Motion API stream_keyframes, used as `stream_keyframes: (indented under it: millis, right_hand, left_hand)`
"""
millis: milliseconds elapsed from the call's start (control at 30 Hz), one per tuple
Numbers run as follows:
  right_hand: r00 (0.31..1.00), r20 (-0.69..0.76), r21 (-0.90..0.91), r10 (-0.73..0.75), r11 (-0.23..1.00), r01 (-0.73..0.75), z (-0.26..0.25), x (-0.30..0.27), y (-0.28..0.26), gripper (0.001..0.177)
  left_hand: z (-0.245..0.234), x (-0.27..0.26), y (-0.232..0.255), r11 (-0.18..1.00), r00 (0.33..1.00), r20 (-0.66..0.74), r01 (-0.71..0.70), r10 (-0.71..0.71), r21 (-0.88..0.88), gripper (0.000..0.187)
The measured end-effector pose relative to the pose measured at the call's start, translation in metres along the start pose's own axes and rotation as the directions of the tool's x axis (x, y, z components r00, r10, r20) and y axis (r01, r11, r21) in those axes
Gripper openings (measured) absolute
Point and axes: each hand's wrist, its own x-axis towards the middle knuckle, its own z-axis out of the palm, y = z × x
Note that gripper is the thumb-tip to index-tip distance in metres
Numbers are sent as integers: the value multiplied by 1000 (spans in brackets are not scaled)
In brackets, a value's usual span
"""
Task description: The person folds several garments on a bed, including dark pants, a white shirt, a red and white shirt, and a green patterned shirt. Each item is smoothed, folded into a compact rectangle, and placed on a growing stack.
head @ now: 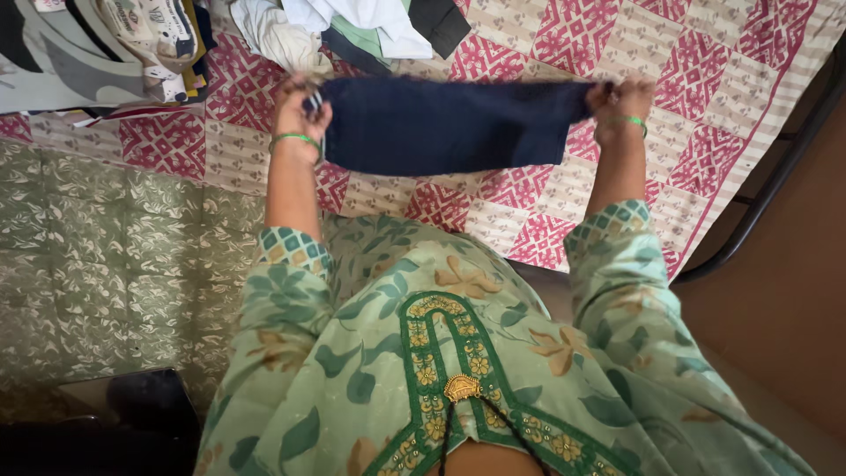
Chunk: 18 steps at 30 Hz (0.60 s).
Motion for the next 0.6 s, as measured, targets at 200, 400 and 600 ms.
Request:
stream_keyframes:
  millis: [200,400,600]
  right_hand:
    - [545,612,-645,-573,37,764,-27,-5,37,72]
    - [943,-18,-917,-331,382,116,-93,-50,132,89]
    - [894,-418,-342,160,884,-318,-84,-52,163,72]
  left_hand:
    - [-23,9,-47,510,679,-10,-541,734,669,74]
    - [-62,-8,-89,666,841,-169,-268,515,696,80]
    - [-12,-50,-69,881,933,-280,-74,227,467,64]
